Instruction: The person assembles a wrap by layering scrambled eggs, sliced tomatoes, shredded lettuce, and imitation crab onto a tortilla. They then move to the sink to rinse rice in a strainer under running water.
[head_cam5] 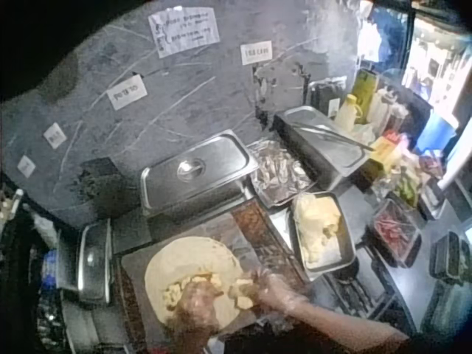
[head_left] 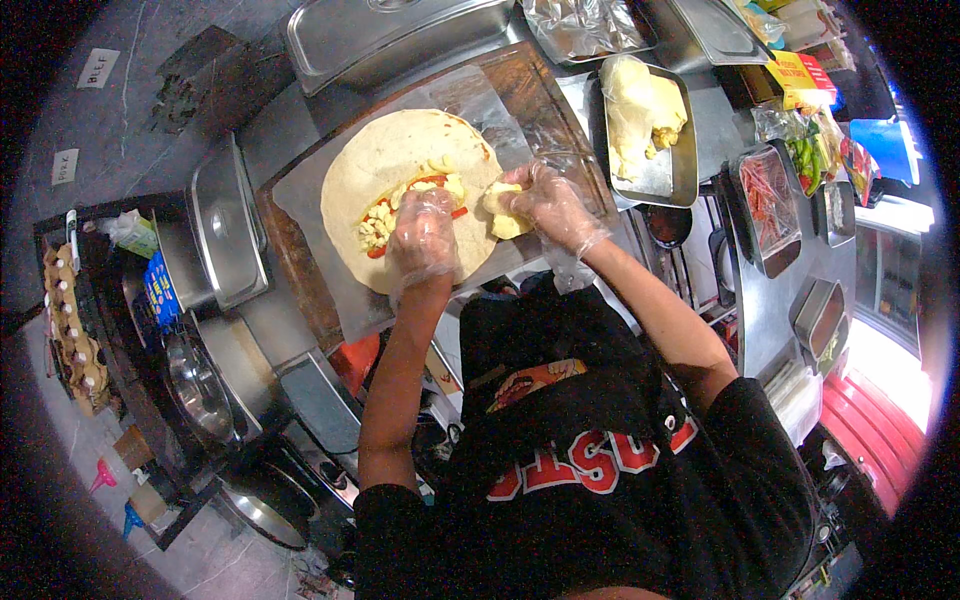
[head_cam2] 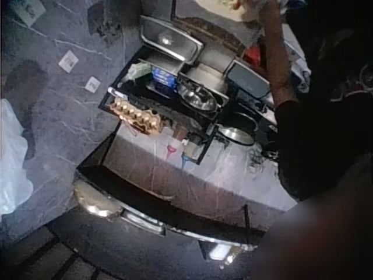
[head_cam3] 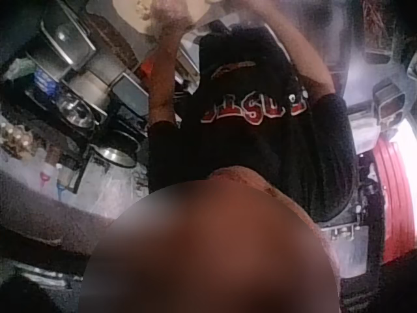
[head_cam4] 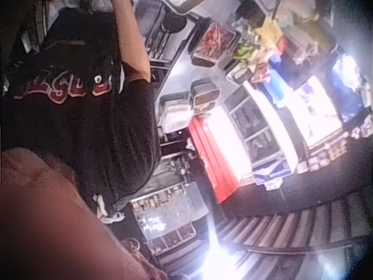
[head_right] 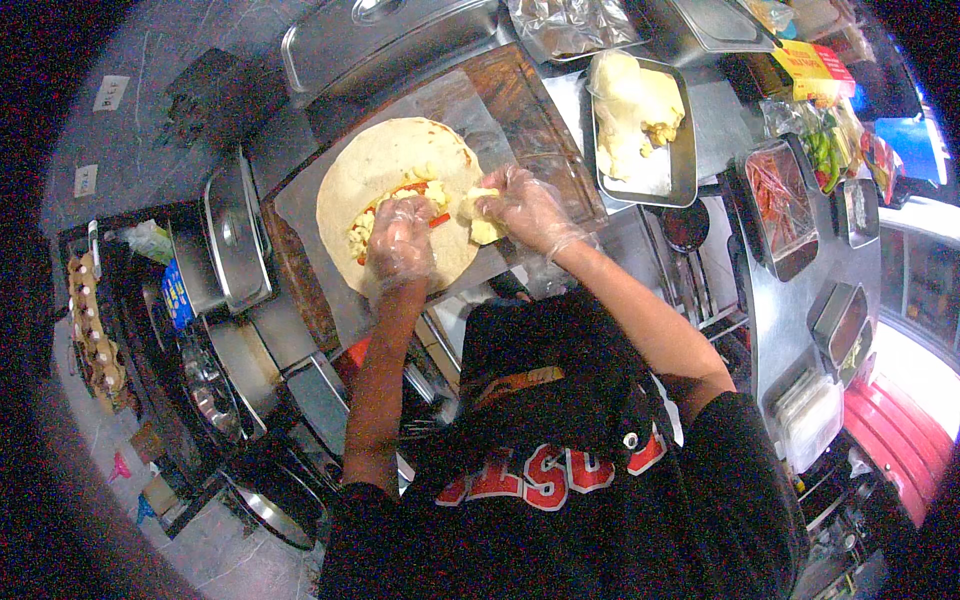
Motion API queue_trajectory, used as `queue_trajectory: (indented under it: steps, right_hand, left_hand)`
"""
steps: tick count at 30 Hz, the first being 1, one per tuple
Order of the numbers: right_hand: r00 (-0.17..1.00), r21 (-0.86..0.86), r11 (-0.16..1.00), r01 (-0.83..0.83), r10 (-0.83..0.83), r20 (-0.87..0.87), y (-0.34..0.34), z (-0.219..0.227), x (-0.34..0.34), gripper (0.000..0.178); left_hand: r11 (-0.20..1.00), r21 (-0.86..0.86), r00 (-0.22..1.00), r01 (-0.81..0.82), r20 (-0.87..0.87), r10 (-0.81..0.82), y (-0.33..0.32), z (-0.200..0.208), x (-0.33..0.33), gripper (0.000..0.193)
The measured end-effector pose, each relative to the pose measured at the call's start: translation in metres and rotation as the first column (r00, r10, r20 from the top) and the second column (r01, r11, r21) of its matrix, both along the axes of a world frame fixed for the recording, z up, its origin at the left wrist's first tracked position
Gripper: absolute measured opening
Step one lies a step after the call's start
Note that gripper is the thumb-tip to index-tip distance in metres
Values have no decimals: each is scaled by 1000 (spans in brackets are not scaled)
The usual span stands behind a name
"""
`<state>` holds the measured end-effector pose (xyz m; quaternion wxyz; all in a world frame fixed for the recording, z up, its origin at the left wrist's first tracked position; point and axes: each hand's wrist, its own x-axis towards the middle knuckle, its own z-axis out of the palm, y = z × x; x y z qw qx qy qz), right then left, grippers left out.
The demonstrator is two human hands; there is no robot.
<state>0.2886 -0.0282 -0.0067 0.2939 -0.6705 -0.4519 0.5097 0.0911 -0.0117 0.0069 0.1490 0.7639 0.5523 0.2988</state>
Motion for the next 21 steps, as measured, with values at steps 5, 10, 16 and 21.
queue_trajectory:
  steps: [5,10,16,21]
  right_hand:
    - [993,11,1000,-9,10,-116,-3,-8,5,35]
    - [993,30,1000,5,-1,-119,-4,-17,3,36]
    - [966,60,987,-150,159,-204,-8,4,-2,31]
    - [942,43,942,-333,329,67,-16,38,-9,41]
  left_hand:
    - [1000,18,1000,16,-12,-16,-2,5,-8,17]
    - [991,-128,999,-37,9,38,-8,31,-6,19]
    - [939,-344,978,1,197,71,-19,36,2,23]
    - [810,-586,959,28,244,144,-30,22,3,24]
